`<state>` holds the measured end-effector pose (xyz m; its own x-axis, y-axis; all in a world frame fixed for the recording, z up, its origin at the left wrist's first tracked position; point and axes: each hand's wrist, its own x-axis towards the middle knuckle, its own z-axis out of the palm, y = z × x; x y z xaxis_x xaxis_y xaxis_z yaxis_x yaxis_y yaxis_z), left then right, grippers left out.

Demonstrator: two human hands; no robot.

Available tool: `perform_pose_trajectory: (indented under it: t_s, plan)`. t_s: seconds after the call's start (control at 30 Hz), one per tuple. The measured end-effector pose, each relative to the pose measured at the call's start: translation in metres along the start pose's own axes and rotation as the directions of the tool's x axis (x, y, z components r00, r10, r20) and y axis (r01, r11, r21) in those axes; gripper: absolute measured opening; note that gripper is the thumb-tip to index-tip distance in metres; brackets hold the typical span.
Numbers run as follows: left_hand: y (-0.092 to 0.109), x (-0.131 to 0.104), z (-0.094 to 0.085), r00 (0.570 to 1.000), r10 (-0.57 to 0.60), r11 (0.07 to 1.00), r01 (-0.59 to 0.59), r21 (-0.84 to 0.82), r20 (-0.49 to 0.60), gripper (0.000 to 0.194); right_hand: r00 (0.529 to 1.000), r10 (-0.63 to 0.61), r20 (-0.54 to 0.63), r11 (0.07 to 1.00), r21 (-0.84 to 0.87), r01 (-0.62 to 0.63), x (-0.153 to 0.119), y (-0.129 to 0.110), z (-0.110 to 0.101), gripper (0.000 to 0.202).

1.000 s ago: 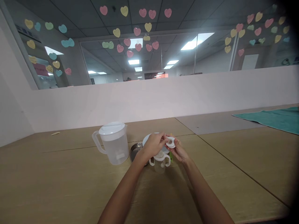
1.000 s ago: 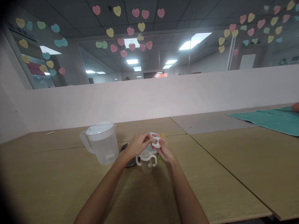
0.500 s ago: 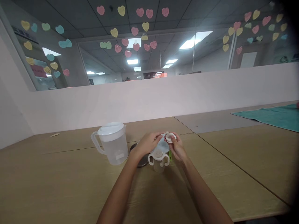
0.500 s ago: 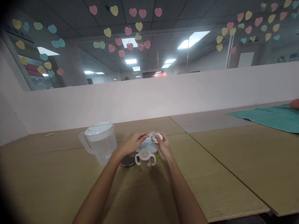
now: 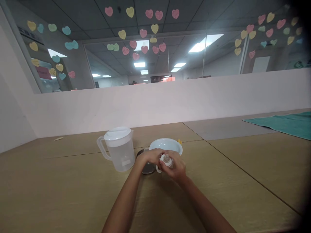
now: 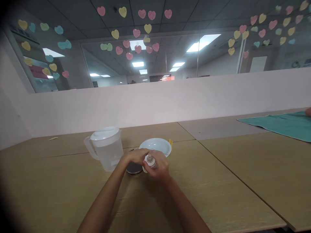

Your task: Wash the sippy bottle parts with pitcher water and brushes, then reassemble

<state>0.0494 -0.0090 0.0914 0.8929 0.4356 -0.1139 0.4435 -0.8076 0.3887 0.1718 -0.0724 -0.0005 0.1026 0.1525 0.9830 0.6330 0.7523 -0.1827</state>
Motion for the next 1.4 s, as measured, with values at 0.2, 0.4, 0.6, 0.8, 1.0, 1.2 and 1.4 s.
perform_pose_trajectory:
  t_s: [0.2,0.4,0.6,0.8,1.0,1.2,1.4]
  plan:
    - [-0.007,0.004,0.007,1.0,-0.013,0.995,0.012,-0.097,-0.015,0.05,0.993,0.108,0.052,0.982,-0.16,-0.098,-0.005,0.014,0.001,0.022]
    - [-0.006,0.005,0.011,0.999,-0.028,0.99,0.022,-0.136,-0.043,0.051,0.965,0.235,0.117,0.968,-0.12,-0.221,-0.004,0.018,-0.003,0.019]
    - [-0.003,0.006,0.012,0.996,-0.037,0.992,0.026,-0.123,-0.086,0.059,0.932,0.311,0.183,0.95,-0.067,-0.304,-0.003,0.023,-0.005,0.023]
    - [0.002,0.007,0.009,0.996,-0.018,0.999,0.014,-0.045,-0.086,0.055,0.952,0.253,0.174,0.967,-0.025,-0.253,0.004,0.014,-0.007,0.027]
    - [0.006,0.007,0.009,0.995,-0.021,1.0,0.018,-0.023,-0.097,0.048,0.944,0.217,0.249,0.976,-0.067,-0.206,0.005,0.013,-0.006,0.031]
    - [0.007,0.007,0.008,0.989,-0.112,0.994,0.113,0.004,-0.095,0.062,0.956,0.189,0.223,0.982,-0.033,-0.187,0.001,0.017,-0.01,0.033]
    - [0.005,0.008,0.01,0.981,-0.175,0.979,0.182,0.088,-0.086,0.058,0.931,0.303,0.206,0.949,0.03,-0.315,-0.002,0.017,-0.012,0.05]
